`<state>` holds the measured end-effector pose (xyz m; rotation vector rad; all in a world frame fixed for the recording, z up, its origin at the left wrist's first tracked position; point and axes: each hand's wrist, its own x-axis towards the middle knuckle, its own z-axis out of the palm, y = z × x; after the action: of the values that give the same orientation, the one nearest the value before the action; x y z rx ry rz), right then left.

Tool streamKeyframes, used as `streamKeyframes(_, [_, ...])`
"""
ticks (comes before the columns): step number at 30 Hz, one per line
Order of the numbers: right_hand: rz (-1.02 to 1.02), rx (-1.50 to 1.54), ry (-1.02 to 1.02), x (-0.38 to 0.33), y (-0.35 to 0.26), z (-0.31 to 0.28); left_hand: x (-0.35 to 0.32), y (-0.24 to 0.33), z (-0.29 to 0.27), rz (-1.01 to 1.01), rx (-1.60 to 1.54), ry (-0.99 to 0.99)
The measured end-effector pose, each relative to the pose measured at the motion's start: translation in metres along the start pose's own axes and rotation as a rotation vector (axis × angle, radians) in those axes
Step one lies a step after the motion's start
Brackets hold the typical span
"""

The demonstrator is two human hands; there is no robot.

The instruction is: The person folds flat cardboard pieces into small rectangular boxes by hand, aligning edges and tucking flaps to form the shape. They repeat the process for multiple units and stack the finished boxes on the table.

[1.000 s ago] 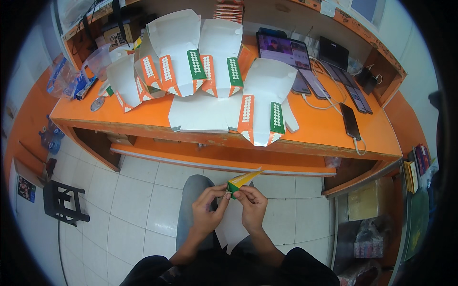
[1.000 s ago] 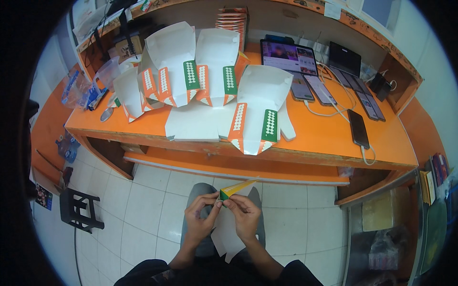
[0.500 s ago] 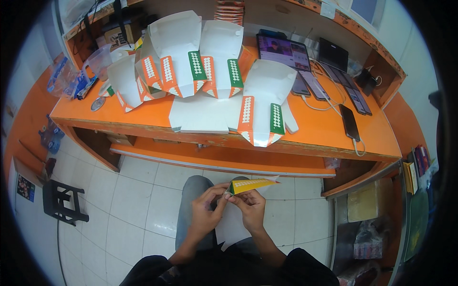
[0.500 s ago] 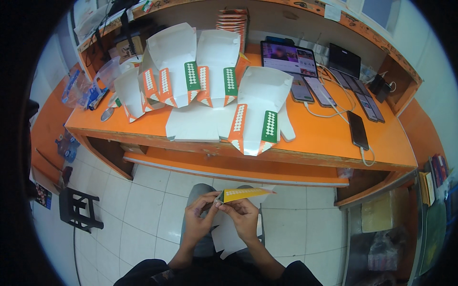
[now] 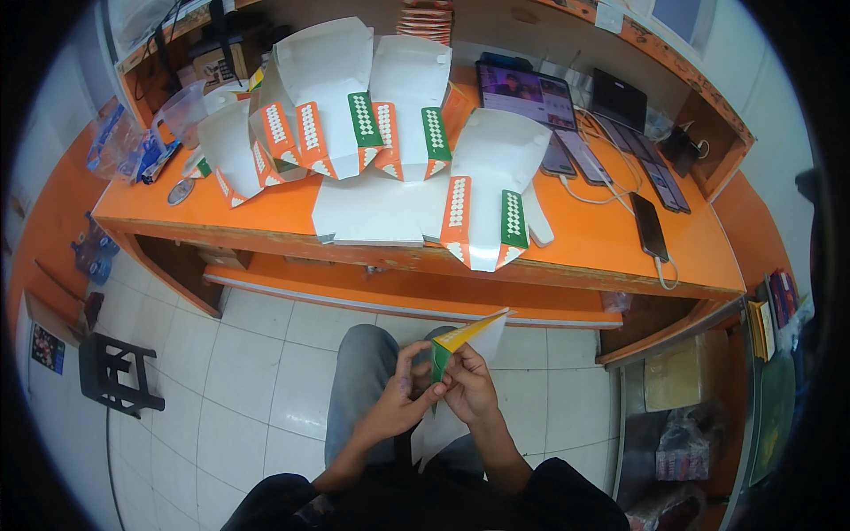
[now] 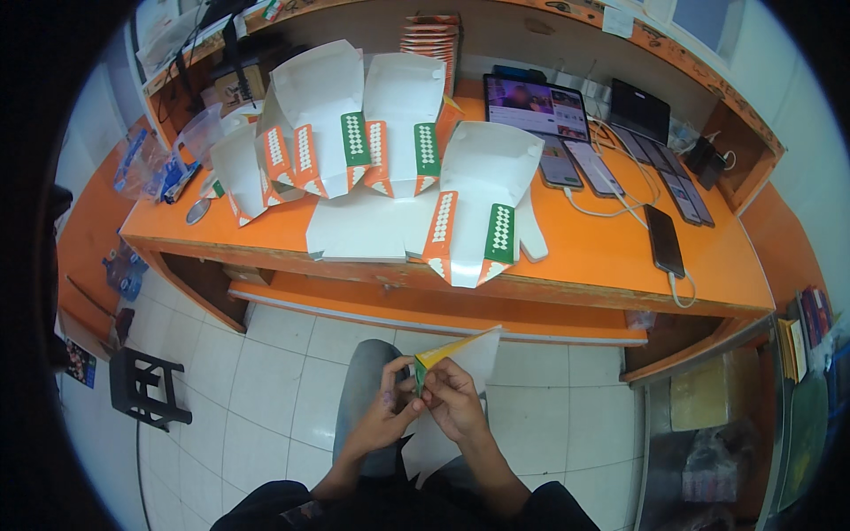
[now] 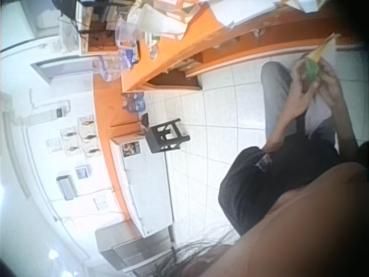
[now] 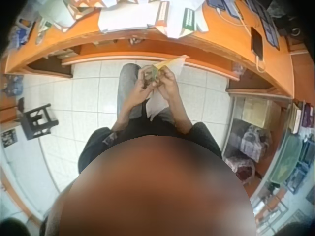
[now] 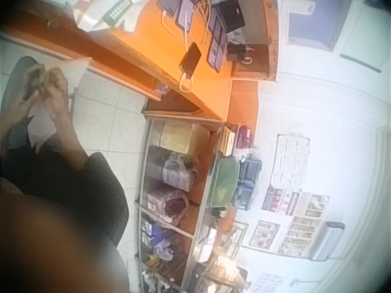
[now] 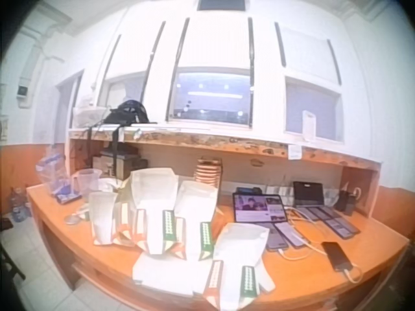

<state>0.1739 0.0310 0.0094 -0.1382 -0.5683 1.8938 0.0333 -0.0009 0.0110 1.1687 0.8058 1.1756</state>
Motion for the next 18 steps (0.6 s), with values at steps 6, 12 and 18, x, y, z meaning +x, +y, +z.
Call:
streamKeyframes(6, [0.093,-1.031,0.176,0.0,0.008,0.019,0.007,-0.01,-0.017,-0.115,-0.12,0.208])
streamKeyframes(12, [-0.071,-1.358,-0.022,0.0,0.005,0.019,0.011,-0.001,-0.032,-0.086,-0.132,0.372])
streamKeyframes(18, [0.002,-1.474,-0.039,-0.005,0.013,0.003,0.013,0.006,-0.023,-0.024,0.09,0.351])
